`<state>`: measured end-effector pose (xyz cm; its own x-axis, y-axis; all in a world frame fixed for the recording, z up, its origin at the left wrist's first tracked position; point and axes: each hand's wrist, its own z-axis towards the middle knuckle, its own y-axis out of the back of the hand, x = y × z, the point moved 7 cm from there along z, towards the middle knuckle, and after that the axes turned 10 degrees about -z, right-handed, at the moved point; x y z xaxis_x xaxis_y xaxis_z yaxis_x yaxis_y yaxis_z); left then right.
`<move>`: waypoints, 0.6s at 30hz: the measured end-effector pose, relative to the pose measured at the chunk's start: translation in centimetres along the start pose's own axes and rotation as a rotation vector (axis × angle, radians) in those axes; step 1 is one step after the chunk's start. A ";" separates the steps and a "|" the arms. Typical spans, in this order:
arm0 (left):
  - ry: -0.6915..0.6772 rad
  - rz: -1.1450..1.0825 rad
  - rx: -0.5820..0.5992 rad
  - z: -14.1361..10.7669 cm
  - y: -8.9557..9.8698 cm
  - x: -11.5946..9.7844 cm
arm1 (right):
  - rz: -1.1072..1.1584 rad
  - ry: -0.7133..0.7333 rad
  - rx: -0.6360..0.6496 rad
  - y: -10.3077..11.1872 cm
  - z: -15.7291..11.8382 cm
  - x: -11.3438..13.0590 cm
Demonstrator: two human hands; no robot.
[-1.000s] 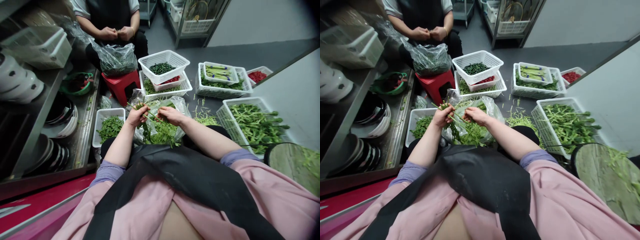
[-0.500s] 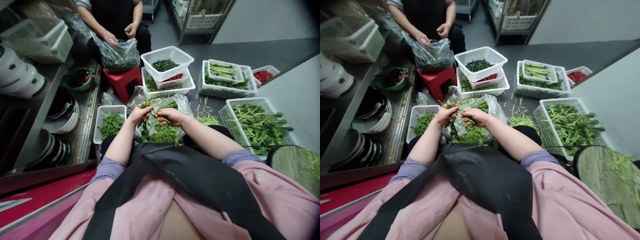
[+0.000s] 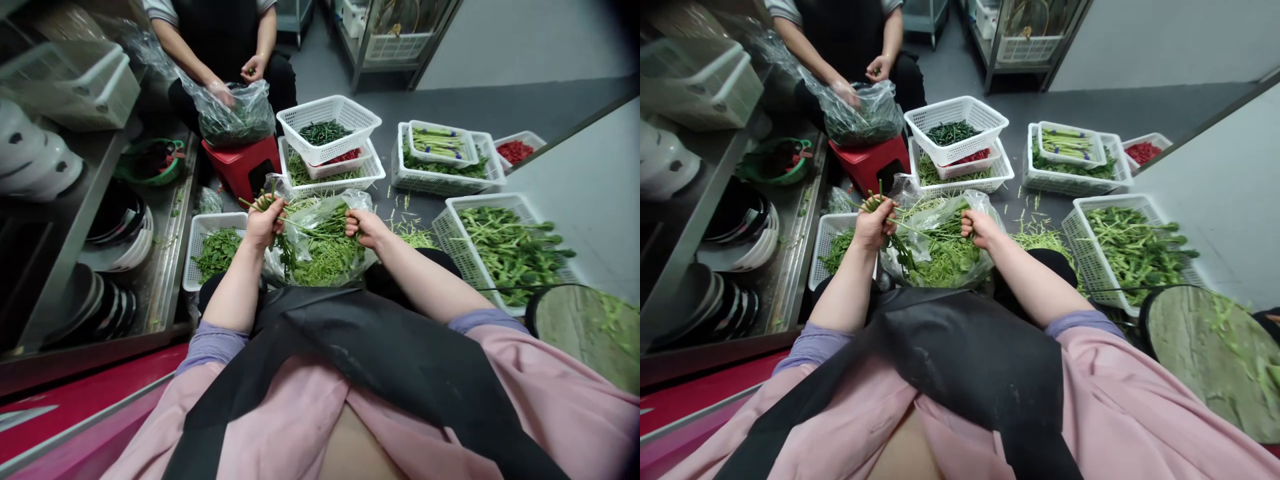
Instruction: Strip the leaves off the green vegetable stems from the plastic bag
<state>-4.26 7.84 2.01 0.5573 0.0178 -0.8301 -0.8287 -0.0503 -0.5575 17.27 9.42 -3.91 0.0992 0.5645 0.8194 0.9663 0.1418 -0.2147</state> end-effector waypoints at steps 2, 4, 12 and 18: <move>0.012 0.003 -0.019 0.4 0.7 0.0 | -0.080 -0.006 0.214 -0.6 -1.0 -0.4; 0.034 0.008 -0.023 0.7 1.2 0.3 | -0.138 -0.019 0.381 -1.6 -2.5 -1.1; 0.095 0.013 -0.036 1.0 2.0 0.9 | -0.261 -0.107 0.598 -3.8 -5.6 -1.9; 0.114 0.050 -0.029 0.9 1.7 1.7 | -0.327 -0.017 0.545 -4.5 -5.5 -1.5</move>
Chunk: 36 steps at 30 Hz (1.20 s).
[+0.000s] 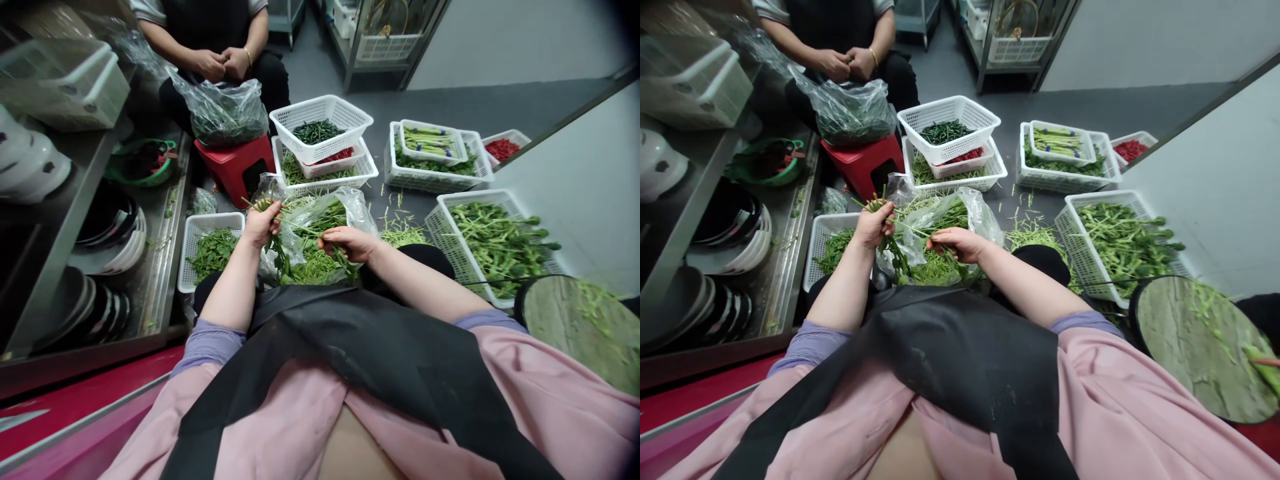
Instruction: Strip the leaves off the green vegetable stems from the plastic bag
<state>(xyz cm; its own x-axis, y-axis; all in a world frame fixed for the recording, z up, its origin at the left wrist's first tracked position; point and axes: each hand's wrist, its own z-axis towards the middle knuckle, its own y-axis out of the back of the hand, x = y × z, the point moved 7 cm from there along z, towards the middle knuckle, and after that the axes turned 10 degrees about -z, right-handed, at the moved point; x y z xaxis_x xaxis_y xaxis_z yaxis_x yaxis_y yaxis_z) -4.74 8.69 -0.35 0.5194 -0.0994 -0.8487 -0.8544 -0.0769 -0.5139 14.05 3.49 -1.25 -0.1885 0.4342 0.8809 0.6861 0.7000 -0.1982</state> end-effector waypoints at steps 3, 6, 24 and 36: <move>-0.031 0.014 -0.005 -0.1 -0.1 0.0 | -0.023 0.042 -0.097 0.2 0.7 0.0; -0.089 0.072 -0.020 -0.2 -0.2 -0.3 | 0.011 0.005 -0.326 1.8 1.2 -0.9; 0.072 0.170 0.073 -0.9 -2.5 2.7 | 0.201 -0.116 0.088 -1.9 1.9 -0.6; 0.012 0.064 0.093 -1.1 -2.5 2.5 | 0.170 -0.032 -0.581 2.9 1.9 -2.4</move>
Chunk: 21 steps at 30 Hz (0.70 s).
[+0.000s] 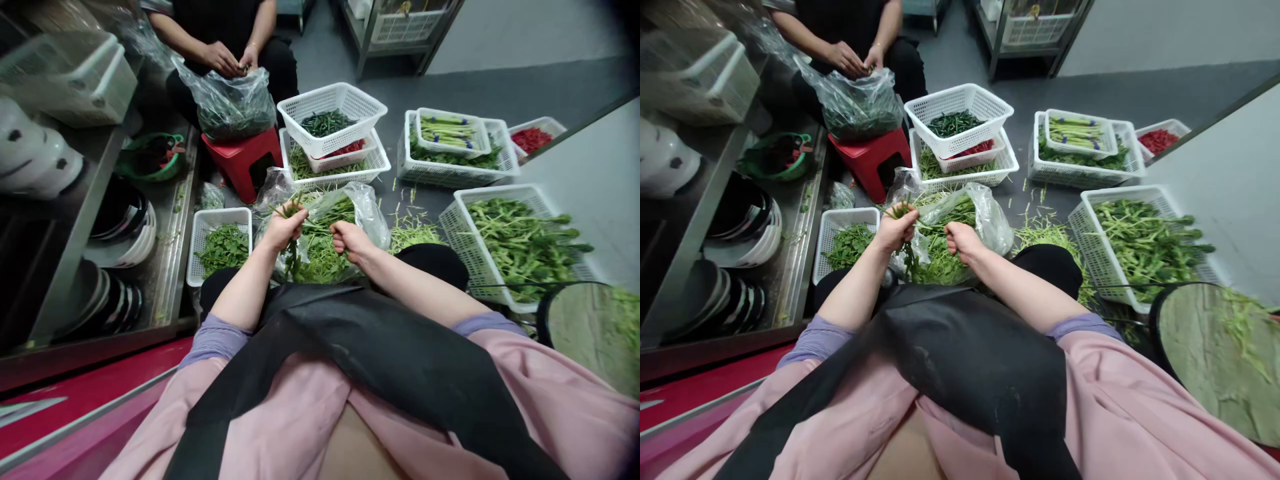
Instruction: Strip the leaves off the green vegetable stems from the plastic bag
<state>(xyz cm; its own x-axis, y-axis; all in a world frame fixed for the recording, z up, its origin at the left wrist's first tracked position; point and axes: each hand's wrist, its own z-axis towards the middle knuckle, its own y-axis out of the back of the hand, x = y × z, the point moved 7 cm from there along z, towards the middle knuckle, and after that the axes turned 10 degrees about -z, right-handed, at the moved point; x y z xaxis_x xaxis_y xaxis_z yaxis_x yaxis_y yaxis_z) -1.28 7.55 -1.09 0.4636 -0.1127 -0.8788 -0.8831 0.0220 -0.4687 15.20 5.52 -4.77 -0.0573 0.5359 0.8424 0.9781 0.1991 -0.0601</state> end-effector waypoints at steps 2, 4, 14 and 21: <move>-0.001 -0.023 -0.044 0.0 0.3 -0.1 | -0.069 0.032 -0.181 2.0 0.2 -0.1; 0.051 0.009 -0.038 -0.1 0.0 0.4 | -0.285 0.256 -0.256 2.7 -0.2 1.5; 0.428 0.032 0.031 -0.8 -1.0 4.4 | -1.204 0.709 -0.065 -3.4 -1.6 4.0; 0.389 -0.007 0.133 -0.3 0.3 2.2 | -0.692 0.277 0.263 -0.9 -1.1 1.5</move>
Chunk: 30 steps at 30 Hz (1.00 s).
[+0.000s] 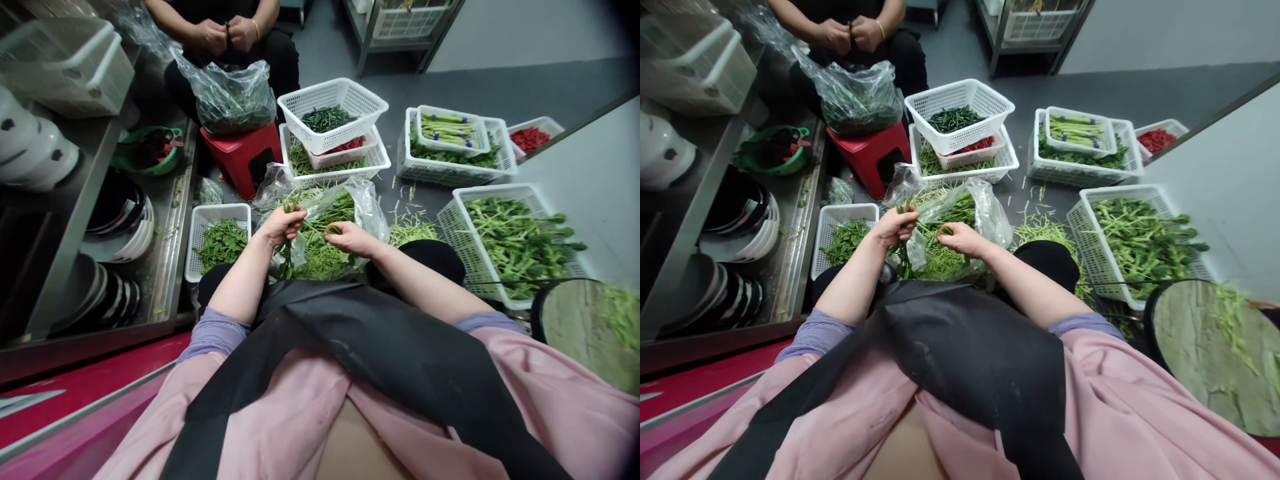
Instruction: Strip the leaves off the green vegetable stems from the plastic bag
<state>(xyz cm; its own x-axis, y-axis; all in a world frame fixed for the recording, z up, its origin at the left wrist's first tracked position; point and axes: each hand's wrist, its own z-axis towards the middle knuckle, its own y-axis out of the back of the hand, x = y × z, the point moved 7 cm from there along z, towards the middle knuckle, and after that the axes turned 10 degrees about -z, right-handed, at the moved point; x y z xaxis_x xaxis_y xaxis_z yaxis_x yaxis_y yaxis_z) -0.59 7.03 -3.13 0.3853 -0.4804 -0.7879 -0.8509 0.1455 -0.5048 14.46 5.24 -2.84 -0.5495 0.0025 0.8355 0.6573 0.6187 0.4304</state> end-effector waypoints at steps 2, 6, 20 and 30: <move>-0.016 0.031 0.038 0.1 -0.3 0.1 | 0.197 -0.050 0.096 -0.6 -0.3 -0.4; -0.052 0.098 0.068 0.3 -1.4 0.7 | 0.408 -0.038 0.142 -1.3 -0.5 -0.3; -0.054 0.626 -0.113 -0.6 -3.0 1.2 | 0.231 -0.271 -0.355 0.4 0.4 -4.7; 0.066 0.541 -0.285 0.6 1.6 2.0 | 0.426 -0.176 -0.456 4.1 -1.4 -6.3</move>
<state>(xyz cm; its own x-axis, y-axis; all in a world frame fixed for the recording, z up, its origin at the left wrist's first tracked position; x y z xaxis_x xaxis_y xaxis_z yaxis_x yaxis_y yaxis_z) -0.94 6.76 -5.72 -0.1429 -0.4567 -0.8780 -0.9852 0.1506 0.0820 21.32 6.69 -5.86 -0.2430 0.3265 0.9134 0.9682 0.1398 0.2075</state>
